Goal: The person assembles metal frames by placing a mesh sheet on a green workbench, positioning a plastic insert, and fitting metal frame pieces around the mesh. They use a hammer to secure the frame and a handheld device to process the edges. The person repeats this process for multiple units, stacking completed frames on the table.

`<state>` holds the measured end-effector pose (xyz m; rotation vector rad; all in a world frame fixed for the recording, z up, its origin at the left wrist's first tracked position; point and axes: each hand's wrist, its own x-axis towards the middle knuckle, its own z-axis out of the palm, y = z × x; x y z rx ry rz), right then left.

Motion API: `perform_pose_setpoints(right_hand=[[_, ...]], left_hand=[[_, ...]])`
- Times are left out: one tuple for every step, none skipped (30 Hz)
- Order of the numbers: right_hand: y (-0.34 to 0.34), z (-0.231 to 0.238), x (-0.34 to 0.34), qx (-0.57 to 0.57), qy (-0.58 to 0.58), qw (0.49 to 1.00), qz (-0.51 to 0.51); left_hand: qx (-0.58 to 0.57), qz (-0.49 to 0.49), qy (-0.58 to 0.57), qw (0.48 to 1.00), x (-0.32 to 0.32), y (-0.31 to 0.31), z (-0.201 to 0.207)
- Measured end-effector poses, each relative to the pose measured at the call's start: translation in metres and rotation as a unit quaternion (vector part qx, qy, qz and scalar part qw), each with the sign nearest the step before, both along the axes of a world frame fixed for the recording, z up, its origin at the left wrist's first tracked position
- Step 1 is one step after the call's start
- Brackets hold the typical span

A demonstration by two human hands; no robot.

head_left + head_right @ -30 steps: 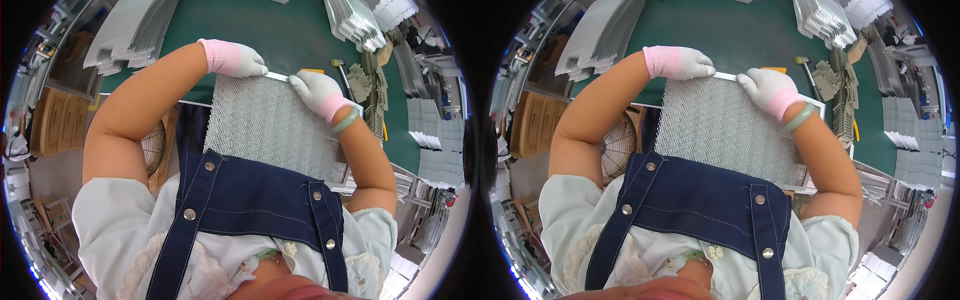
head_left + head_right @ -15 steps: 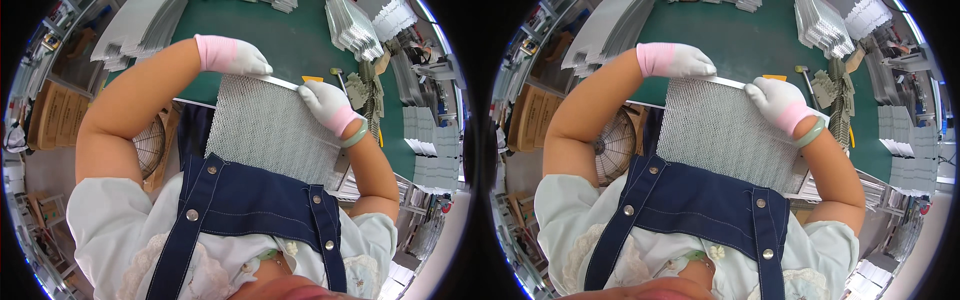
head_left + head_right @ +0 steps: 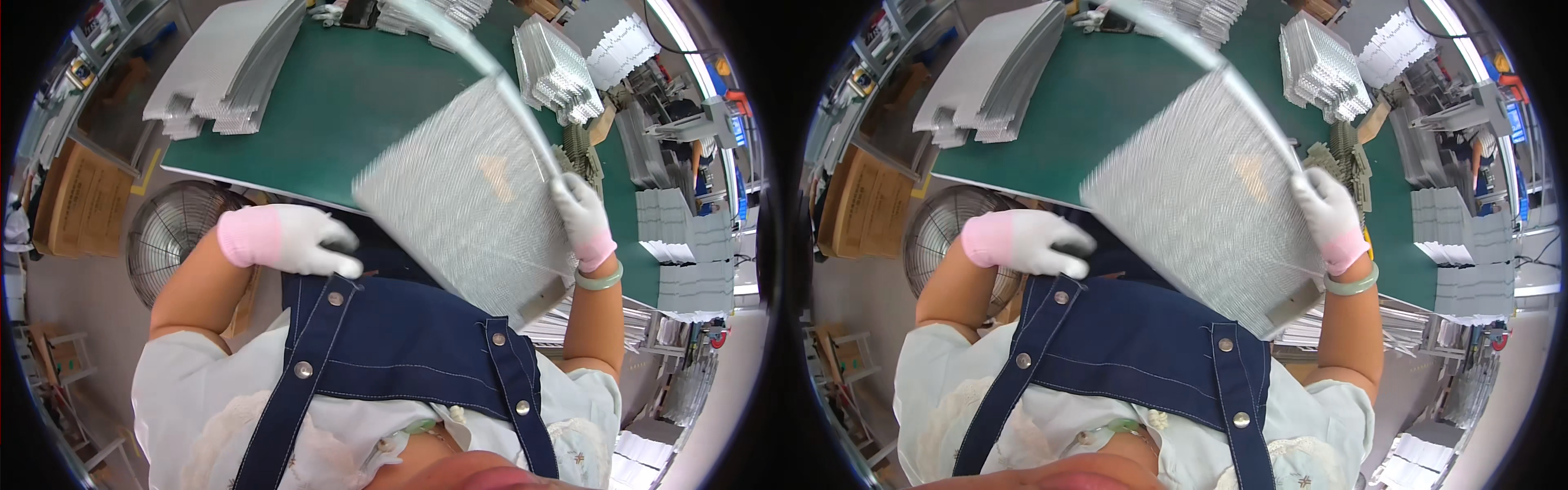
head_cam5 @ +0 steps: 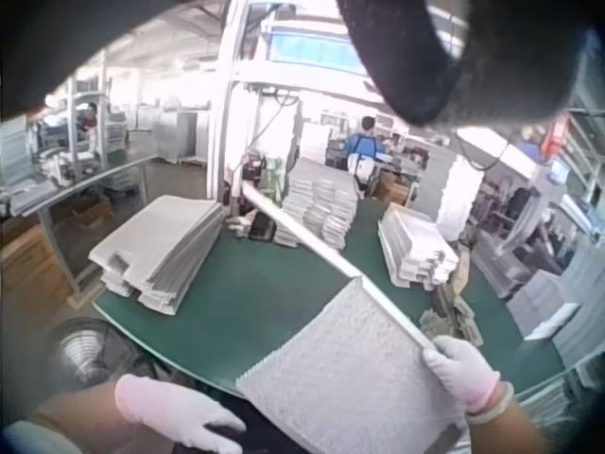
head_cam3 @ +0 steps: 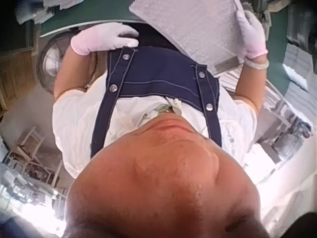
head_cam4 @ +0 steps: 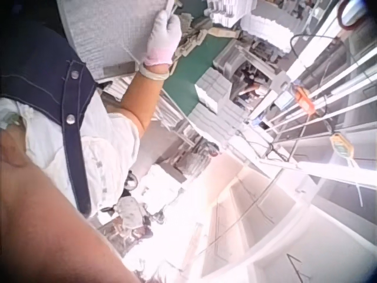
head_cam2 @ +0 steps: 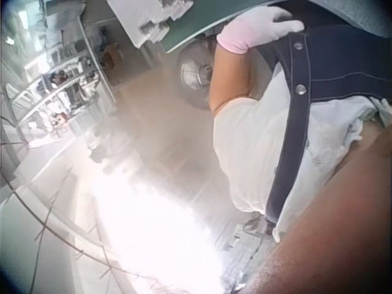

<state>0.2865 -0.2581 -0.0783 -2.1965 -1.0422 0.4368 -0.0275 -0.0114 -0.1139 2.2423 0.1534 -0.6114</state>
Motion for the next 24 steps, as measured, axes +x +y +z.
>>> perform_pose_setpoints(right_hand=[[0.007, 0.009, -0.015, 0.092, -0.04, 0.994, -0.046], [0.012, 0.018, -0.012, 0.122, -0.052, 0.989, -0.066], [0.018, 0.024, -0.017, 0.201, -0.032, 0.976, -0.081], [0.03, 0.027, -0.025, 0.284, -0.007, 0.955, -0.086], [0.042, 0.026, -0.04, 0.366, -0.001, 0.928, -0.07], [0.056, 0.025, -0.052, 0.45, 0.006, 0.892, -0.047], [0.053, 0.006, -0.043, 0.449, 0.002, 0.893, -0.036], [0.049, -0.009, -0.035, 0.448, -0.004, 0.893, -0.024], [0.047, -0.028, -0.026, 0.448, -0.006, 0.894, -0.012], [0.043, -0.048, -0.02, 0.427, 0.04, 0.903, 0.023], [0.038, -0.083, 0.001, 0.385, 0.046, 0.921, -0.015], [0.03, -0.109, 0.017, 0.337, 0.051, 0.938, -0.059], [0.029, -0.116, 0.014, 0.346, 0.082, 0.934, -0.028], [0.024, -0.124, 0.009, 0.355, 0.113, 0.928, 0.002], [0.02, -0.127, 0.004, 0.363, 0.143, 0.92, 0.03], [0.016, -0.128, 0.001, 0.325, 0.16, 0.931, 0.041], [0.012, -0.127, -0.002, 0.287, 0.177, 0.94, 0.051], [0.009, -0.123, -0.004, 0.252, 0.19, 0.947, 0.06], [0.005, -0.116, -0.006, 0.154, 0.1, 0.976, 0.117], [0.01, -0.115, -0.011, 0.15, 0.097, 0.967, 0.184], [0.004, -0.117, -0.01, 0.144, 0.058, 0.96, 0.232], [-0.003, -0.121, -0.012, 0.134, 0.02, 0.95, 0.282], [-0.009, -0.124, -0.016, 0.097, 0.023, 0.957, 0.272], [-0.012, -0.122, -0.023, 0.097, 0.009, 0.955, 0.279]], left_hand=[[-0.009, 0.015, -0.078, 0.997, 0.009, -0.009, 0.002], [-0.084, 0.084, -0.268, 0.956, 0.023, -0.013, -0.016], [-0.112, 0.168, -0.289, 0.936, 0.041, -0.017, 0.002], [-0.185, 0.237, -0.352, 0.886, 0.055, -0.013, 0.008], [-0.17, 0.325, -0.356, 0.86, 0.065, -0.01, 0.03], [-0.366, 0.283, -0.556, 0.69, 0.092, -0.005, 0.017], [-0.349, 0.244, -0.608, 0.67, 0.101, 0.005, 0.029], [-0.231, 0.232, -0.634, 0.7, 0.106, 0.02, 0.029], [-0.236, 0.26, -0.571, 0.742, 0.105, 0.018, 0.029], [-0.239, 0.287, -0.505, 0.778, 0.106, 0.016, 0.03], [-0.224, 0.301, -0.471, 0.798, 0.113, 0.02, 0.011], [-0.216, 0.313, -0.433, 0.817, 0.122, 0.023, -0.013], [-0.263, 0.277, -0.422, 0.822, 0.118, 0.016, -0.02], [-0.248, 0.258, -0.421, 0.834, 0.112, 0.012, -0.022], [-0.234, 0.239, -0.417, 0.845, 0.103, 0.007, -0.022], [-0.222, 0.218, -0.414, 0.856, 0.096, 0.004, -0.023], [-0.194, 0.13, -0.463, 0.855, 0.098, 0.01, -0.042], [-0.143, 0.098, -0.403, 0.899, 0.097, 0.009, -0.053], [-0.073, 0.052, -0.448, 0.889, 0.094, 0.009, -0.072], [-0.004, 0.004, -0.49, 0.872, 0.091, 0.011, -0.088], [-0.026, 0.0, -0.471, 0.882, 0.085, 0.006, -0.089], [-0.048, 0.0, -0.451, 0.891, 0.075, -0.002, -0.091], [-0.034, -0.006, -0.47, 0.882, 0.072, -0.004, -0.094], [-0.031, -0.007, -0.471, 0.882, 0.068, -0.006, -0.096]])
